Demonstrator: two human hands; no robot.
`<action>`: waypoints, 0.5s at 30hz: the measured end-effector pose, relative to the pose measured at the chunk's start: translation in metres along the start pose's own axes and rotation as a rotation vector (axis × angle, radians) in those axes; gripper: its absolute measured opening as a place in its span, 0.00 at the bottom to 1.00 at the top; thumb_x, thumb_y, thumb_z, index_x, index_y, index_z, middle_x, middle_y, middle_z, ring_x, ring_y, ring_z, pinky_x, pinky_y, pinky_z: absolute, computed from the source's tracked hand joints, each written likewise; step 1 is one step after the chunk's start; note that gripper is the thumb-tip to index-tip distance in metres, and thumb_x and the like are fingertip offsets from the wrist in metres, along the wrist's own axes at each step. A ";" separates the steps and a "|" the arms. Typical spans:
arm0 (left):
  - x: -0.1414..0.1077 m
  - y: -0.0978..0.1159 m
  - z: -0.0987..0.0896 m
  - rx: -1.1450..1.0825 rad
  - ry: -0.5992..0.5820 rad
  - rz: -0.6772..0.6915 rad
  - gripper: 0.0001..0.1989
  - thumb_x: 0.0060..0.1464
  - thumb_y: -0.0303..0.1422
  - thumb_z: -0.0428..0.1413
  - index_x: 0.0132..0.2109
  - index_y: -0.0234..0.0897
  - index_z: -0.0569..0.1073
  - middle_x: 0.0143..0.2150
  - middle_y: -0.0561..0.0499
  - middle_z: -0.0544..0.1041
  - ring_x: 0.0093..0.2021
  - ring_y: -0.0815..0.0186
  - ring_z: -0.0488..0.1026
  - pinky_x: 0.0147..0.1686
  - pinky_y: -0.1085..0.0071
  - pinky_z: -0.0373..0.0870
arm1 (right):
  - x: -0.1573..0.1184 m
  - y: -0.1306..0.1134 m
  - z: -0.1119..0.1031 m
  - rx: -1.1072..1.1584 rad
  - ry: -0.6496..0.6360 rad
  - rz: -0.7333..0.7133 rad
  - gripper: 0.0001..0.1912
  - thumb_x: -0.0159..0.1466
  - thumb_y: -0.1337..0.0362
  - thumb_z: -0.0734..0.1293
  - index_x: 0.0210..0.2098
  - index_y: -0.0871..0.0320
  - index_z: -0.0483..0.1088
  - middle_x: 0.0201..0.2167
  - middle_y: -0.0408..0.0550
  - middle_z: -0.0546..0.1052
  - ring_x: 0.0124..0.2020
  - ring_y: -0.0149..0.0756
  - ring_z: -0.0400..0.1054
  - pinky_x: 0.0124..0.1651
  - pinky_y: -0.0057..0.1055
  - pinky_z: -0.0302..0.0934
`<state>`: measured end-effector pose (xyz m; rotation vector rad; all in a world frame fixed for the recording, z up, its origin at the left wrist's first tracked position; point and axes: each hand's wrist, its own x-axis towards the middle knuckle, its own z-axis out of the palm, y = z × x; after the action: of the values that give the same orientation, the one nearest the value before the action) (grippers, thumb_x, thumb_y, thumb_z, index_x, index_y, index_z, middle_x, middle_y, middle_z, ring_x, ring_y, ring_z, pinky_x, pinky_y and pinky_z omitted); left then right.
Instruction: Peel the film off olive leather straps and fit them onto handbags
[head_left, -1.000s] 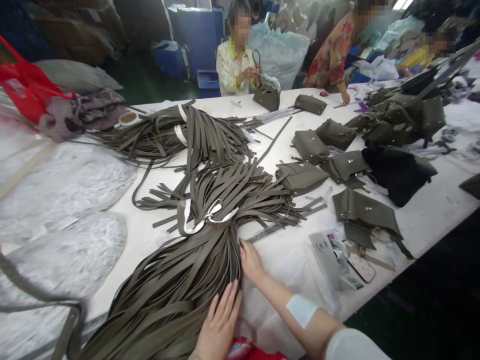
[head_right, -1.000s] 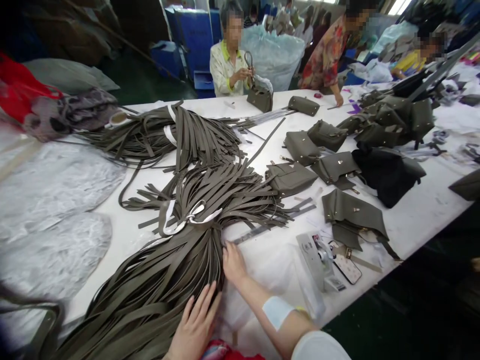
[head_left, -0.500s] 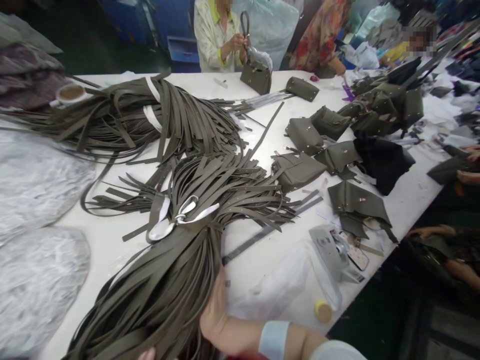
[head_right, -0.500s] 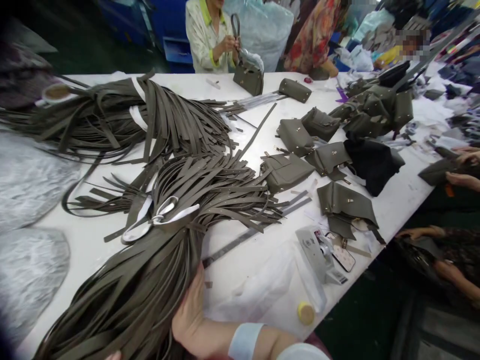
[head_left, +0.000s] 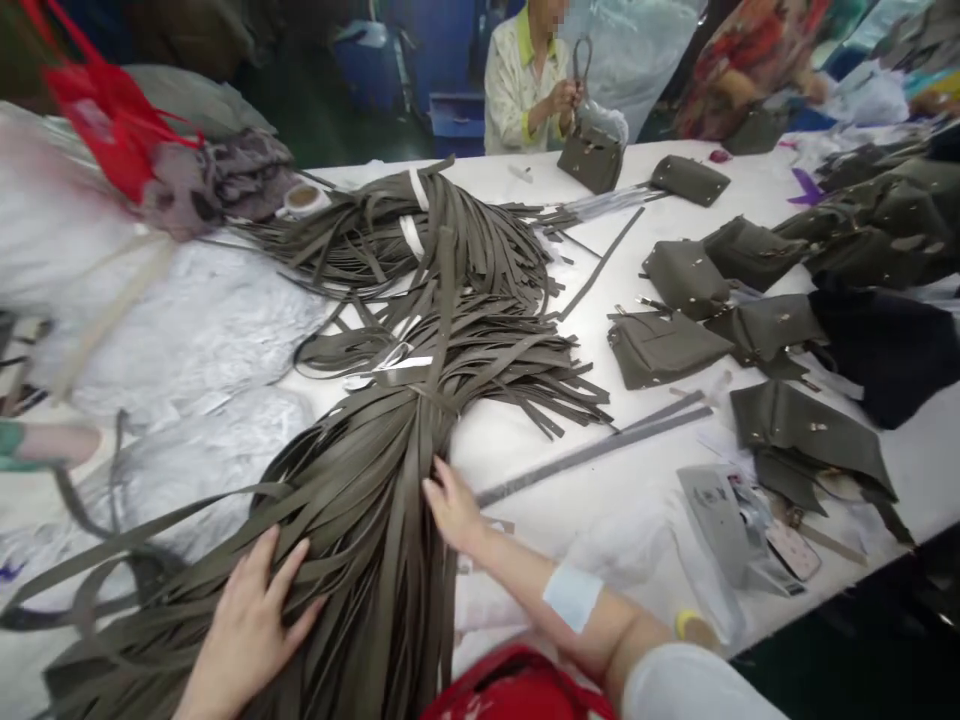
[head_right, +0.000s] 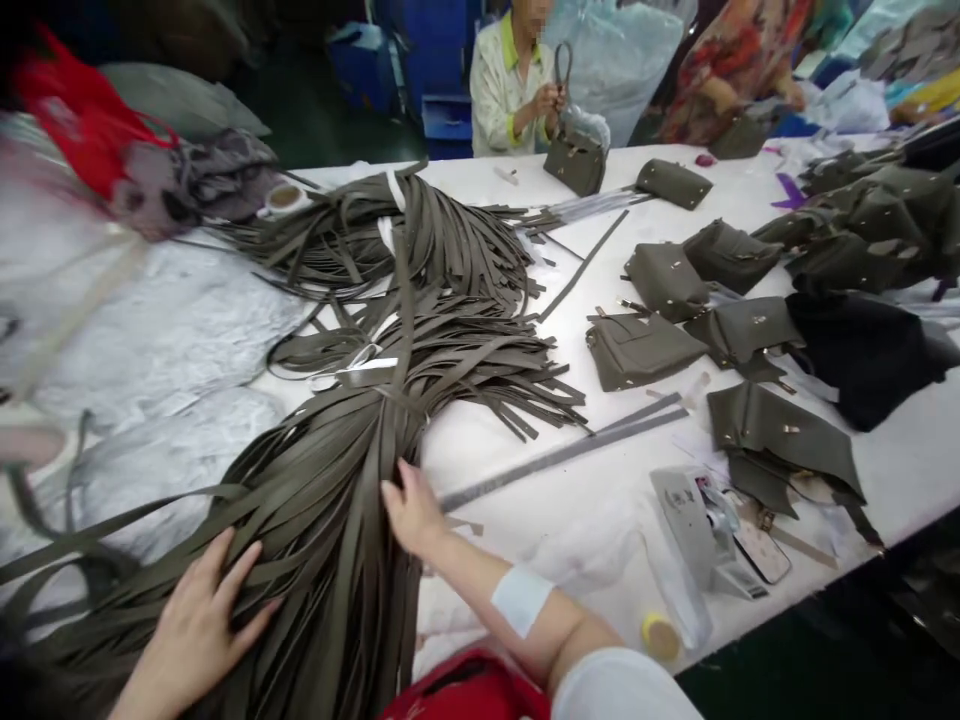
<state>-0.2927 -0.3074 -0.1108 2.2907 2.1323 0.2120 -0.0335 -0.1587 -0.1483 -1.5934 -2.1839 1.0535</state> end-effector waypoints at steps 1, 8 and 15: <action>-0.002 0.009 -0.001 0.016 0.002 -0.023 0.37 0.55 0.38 0.54 0.69 0.41 0.51 0.73 0.37 0.40 0.69 0.40 0.51 0.60 0.42 0.58 | -0.006 0.024 -0.017 -0.043 -0.014 -0.004 0.19 0.69 0.65 0.56 0.56 0.60 0.67 0.53 0.53 0.73 0.55 0.36 0.66 0.58 0.31 0.60; -0.010 0.045 -0.015 0.046 -0.016 -0.189 0.35 0.52 0.32 0.57 0.66 0.38 0.58 0.72 0.34 0.44 0.69 0.44 0.52 0.62 0.48 0.59 | -0.038 0.130 -0.090 -0.477 -0.052 0.006 0.16 0.57 0.78 0.60 0.45 0.67 0.70 0.44 0.62 0.72 0.49 0.47 0.64 0.54 0.39 0.53; -0.040 0.081 -0.047 -0.010 0.021 -0.273 0.38 0.51 0.35 0.59 0.67 0.34 0.55 0.71 0.34 0.47 0.69 0.46 0.51 0.64 0.50 0.57 | -0.052 0.111 -0.112 -0.727 -0.117 -0.112 0.05 0.66 0.69 0.63 0.39 0.64 0.70 0.38 0.49 0.74 0.43 0.39 0.68 0.50 0.39 0.58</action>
<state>-0.2194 -0.3574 -0.0599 1.9705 2.4140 0.2422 0.1314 -0.1438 -0.1314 -1.6486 -2.9011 0.3201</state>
